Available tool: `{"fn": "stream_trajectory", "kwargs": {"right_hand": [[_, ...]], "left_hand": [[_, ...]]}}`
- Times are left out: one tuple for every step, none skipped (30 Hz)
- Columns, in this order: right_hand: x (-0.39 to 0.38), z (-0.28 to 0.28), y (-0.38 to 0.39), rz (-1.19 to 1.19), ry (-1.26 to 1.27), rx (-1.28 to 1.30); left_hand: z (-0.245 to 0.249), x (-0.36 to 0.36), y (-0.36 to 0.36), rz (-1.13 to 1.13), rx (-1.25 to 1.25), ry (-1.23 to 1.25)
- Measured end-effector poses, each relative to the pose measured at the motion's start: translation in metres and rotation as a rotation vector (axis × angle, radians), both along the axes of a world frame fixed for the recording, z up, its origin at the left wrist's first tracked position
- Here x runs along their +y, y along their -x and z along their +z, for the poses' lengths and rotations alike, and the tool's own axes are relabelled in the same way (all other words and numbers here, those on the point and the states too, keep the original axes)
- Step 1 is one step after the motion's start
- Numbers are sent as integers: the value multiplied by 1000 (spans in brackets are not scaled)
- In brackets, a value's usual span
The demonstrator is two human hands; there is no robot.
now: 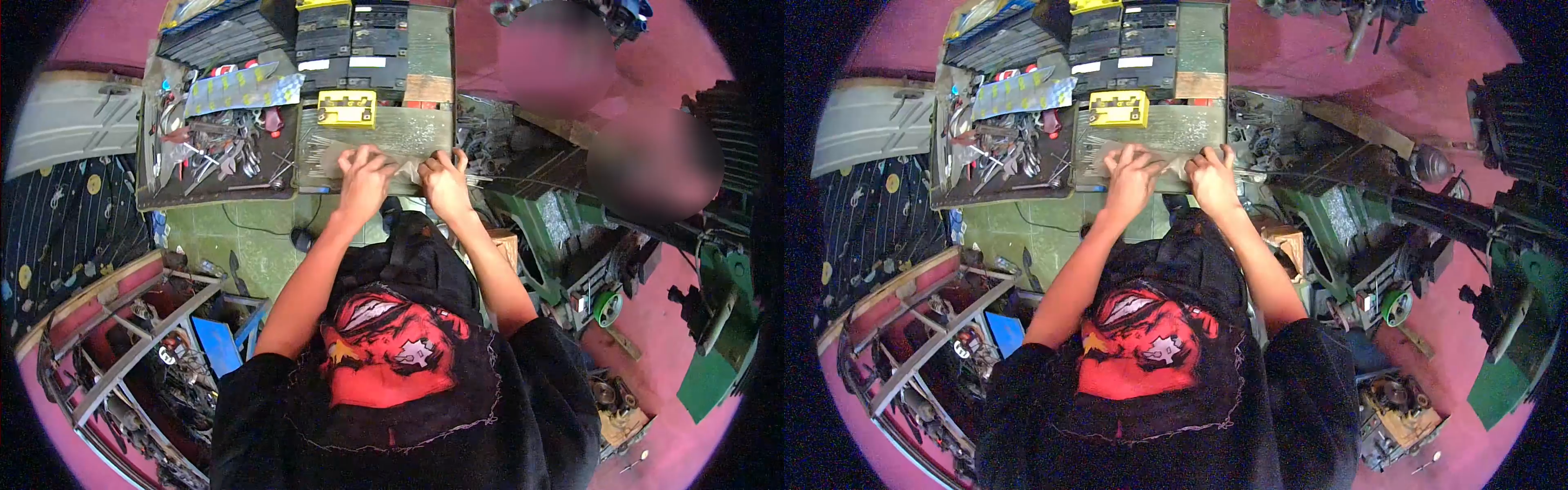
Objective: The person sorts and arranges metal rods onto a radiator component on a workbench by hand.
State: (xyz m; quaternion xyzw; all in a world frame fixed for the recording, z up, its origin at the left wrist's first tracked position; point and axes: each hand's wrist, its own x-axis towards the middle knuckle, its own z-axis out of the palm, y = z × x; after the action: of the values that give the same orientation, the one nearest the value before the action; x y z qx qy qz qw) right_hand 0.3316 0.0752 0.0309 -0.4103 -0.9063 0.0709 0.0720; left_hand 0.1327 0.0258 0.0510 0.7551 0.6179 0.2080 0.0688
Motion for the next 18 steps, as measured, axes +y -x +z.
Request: {"fn": "stream_trajectory", "kwargs": {"right_hand": [[0, 0, 3, -6, -9, 24], [1, -1, 6, -14, -18, 48], [0, -3, 9, -9, -22, 48], [0, -6, 14, -34, -27, 89], [-1, -8, 18, -60, -31, 130], [-1, -11, 20, -58, -33, 130], [-1, -14, 22, -79, -31, 169], [-1, -17, 24, -101, -28, 207], [-2, -18, 27, -102, -31, 206], [-4, -19, 29, -116, -30, 196], [-6, -19, 30, -130, -29, 184], [-7, -17, 30, -135, -32, 181], [-9, -14, 30, -135, -27, 163], [-11, -11, 30, -134, -22, 144], [-11, -10, 29, -141, 1, 118], [-13, -9, 27, -142, -1, 115], [-15, -8, 25, -151, 6, 128], [-18, -6, 22, -158, 12, 140]], "left_hand": [[-1, 1, -3, -1, -33, -49], [-2, 2, -6, 5, -33, -52], [-3, 2, -9, 10, -89, -49], [-3, 2, -10, 13, -145, -48], [-4, 3, -11, 22, -136, -57], [-5, 3, -10, 24, -136, -60], [-6, 3, -8, 29, -151, -62], [-6, 4, -7, 33, -165, -65], [-8, 4, -5, 31, -167, -67], [-10, 4, -3, 26, -177, -53], [-12, 4, -1, 21, -189, -40], [-13, 4, 1, 15, -192, -42], [-15, 4, 2, 26, -169, -20], [-16, 4, 4, 39, -146, 1], [-16, 4, 6, 35, -148, -2], [-16, 3, 9, 44, -140, 27], [-16, 1, 11, 54, -131, 56], [-15, 0, 15, 55, -134, 54]]}}
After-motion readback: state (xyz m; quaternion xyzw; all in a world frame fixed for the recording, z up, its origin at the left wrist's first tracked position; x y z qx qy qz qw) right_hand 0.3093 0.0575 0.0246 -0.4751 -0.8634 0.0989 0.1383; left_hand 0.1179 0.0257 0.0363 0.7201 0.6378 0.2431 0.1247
